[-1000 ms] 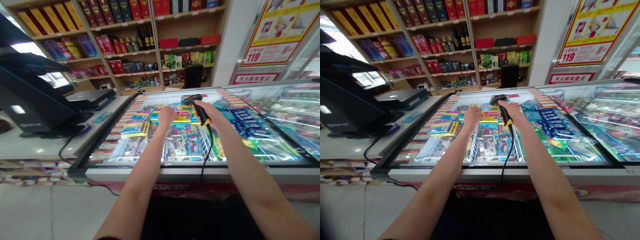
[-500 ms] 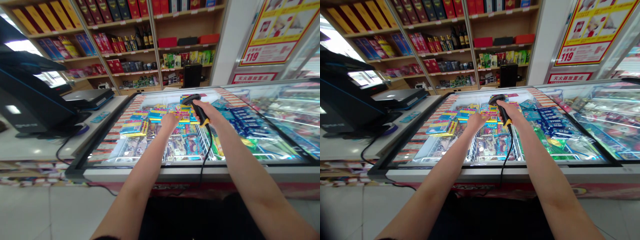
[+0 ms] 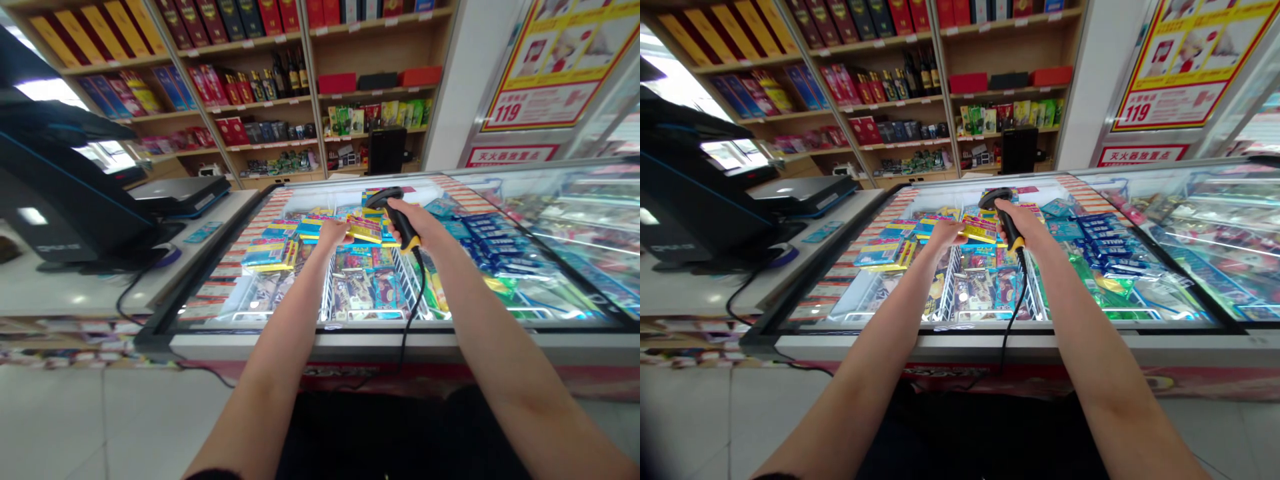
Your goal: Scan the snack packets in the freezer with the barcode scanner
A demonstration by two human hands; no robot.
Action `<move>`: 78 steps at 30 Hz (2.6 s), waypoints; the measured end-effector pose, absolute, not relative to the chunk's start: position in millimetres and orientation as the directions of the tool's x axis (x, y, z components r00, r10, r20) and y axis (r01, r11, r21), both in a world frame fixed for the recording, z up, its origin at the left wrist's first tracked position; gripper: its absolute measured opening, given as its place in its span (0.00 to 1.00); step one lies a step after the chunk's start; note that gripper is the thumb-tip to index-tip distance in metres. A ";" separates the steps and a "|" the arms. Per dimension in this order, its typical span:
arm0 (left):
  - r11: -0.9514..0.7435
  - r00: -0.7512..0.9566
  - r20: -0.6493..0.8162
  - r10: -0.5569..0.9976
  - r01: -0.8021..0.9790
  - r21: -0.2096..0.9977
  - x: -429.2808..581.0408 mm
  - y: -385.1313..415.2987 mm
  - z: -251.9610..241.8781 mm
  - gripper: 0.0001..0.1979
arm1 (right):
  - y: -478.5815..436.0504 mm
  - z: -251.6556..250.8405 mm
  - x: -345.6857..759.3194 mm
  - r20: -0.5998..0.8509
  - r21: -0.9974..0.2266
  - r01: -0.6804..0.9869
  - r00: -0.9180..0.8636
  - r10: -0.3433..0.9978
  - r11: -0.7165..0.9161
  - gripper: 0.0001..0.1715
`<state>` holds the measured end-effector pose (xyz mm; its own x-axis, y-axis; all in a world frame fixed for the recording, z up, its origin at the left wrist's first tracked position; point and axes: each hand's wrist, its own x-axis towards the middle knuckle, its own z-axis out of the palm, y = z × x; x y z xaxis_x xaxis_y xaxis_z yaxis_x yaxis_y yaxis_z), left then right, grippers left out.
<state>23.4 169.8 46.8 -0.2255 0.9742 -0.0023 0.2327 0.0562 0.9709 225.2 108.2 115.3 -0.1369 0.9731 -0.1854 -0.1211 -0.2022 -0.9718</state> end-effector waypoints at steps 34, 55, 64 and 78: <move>-0.117 -0.318 0.143 0.937 0.101 0.988 11.5 170.4 57.6 0.16 | 104.0 116.8 223.3 -0.210 -0.971 -0.077 -0.193 0.958 -0.228 0.18; -0.160 -0.404 0.189 0.895 0.104 0.982 0.1 176.2 60.4 0.14 | 102.4 119.4 223.0 -0.203 -0.973 -0.072 -0.174 0.964 -0.218 0.18; -0.063 -0.590 0.284 0.756 0.367 0.928 -42.7 186.5 62.5 0.15 | 104.8 117.2 222.6 -0.200 -0.973 -0.083 -0.165 0.966 -0.215 0.18; 0.279 -0.572 0.281 0.771 0.700 0.657 -38.6 169.4 65.9 0.17 | 108.0 113.7 224.1 -0.191 -0.975 -0.084 -0.160 0.968 -0.206 0.17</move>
